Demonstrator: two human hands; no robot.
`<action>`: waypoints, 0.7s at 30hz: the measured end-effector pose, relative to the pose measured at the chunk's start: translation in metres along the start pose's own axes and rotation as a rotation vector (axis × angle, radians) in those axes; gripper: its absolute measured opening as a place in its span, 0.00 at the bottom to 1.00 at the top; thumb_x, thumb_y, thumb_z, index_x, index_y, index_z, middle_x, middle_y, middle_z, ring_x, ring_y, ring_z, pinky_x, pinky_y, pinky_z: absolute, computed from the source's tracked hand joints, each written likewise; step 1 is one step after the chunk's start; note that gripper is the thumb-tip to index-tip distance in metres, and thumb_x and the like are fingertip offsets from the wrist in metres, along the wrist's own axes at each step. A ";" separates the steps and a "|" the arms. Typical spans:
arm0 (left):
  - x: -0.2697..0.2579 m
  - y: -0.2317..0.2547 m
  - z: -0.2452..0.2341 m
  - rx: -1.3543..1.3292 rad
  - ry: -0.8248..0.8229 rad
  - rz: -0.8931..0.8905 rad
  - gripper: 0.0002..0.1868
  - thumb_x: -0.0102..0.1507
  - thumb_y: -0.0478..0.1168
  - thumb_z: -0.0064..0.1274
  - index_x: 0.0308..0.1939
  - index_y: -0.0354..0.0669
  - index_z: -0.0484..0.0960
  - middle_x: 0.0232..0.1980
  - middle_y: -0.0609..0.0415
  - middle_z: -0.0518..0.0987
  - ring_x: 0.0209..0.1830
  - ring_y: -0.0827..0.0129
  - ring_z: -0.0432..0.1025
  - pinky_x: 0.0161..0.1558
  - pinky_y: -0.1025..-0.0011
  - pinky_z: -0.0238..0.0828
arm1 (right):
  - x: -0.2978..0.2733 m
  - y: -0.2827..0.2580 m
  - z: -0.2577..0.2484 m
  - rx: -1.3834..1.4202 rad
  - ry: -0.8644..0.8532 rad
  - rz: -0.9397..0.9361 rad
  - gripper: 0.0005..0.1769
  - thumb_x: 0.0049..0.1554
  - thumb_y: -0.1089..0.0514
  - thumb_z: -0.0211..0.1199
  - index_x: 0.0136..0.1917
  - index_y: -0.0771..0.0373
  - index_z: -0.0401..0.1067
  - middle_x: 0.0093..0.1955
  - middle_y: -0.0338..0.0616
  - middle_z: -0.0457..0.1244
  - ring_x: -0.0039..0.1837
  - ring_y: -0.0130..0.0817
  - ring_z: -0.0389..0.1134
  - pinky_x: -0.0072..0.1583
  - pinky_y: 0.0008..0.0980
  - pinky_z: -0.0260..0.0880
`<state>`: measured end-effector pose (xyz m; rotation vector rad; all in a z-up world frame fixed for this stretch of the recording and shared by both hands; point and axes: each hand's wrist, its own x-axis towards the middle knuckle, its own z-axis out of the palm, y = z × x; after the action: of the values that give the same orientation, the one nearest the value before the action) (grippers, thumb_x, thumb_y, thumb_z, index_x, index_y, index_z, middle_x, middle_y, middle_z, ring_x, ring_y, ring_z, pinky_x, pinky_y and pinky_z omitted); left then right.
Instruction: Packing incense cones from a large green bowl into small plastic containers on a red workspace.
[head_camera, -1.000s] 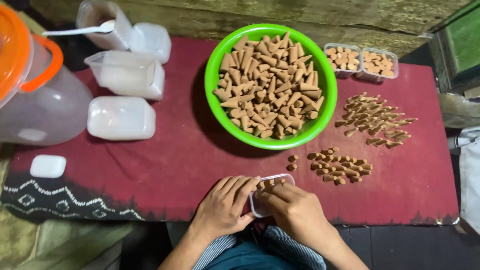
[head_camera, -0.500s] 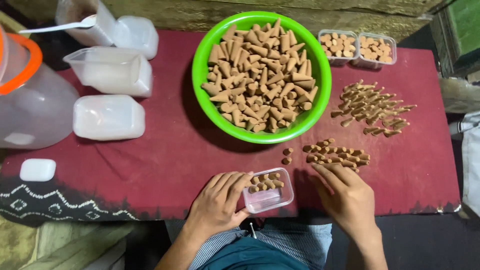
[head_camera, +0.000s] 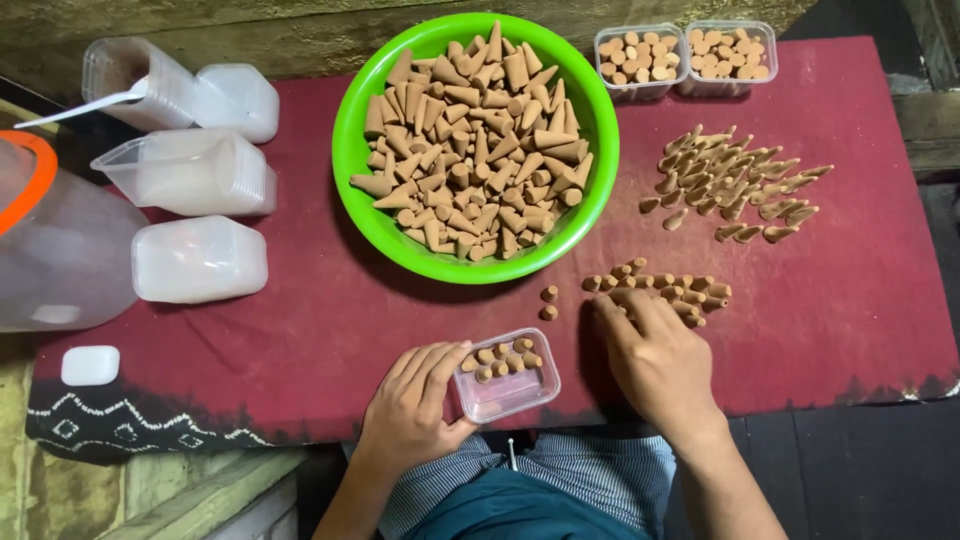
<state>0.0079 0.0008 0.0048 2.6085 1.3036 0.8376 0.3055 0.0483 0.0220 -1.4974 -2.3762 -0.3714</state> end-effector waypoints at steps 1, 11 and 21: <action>0.002 0.001 -0.001 0.001 -0.002 0.000 0.39 0.54 0.49 0.70 0.60 0.28 0.71 0.58 0.42 0.79 0.56 0.55 0.77 0.57 0.61 0.77 | 0.000 0.000 0.000 0.002 0.000 0.002 0.11 0.62 0.60 0.65 0.59 0.54 0.79 0.52 0.38 0.69 0.46 0.31 0.69 0.31 0.25 0.64; -0.008 -0.005 0.006 -0.003 -0.023 -0.007 0.44 0.50 0.49 0.72 0.63 0.30 0.69 0.60 0.42 0.79 0.58 0.56 0.75 0.60 0.61 0.75 | 0.009 -0.023 -0.052 0.411 0.106 -0.165 0.09 0.58 0.70 0.66 0.52 0.65 0.78 0.49 0.47 0.70 0.45 0.34 0.72 0.44 0.29 0.76; -0.005 -0.006 0.002 -0.071 -0.004 -0.014 0.50 0.49 0.47 0.73 0.69 0.33 0.65 0.56 0.43 0.79 0.54 0.56 0.75 0.56 0.60 0.74 | 0.011 -0.053 -0.038 0.345 -0.302 -0.258 0.01 0.58 0.60 0.62 0.45 0.56 0.74 0.47 0.37 0.68 0.42 0.39 0.70 0.34 0.39 0.70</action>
<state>0.0024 0.0011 -0.0008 2.5429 1.2661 0.8597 0.2573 0.0204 0.0582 -1.1601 -2.7004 0.2210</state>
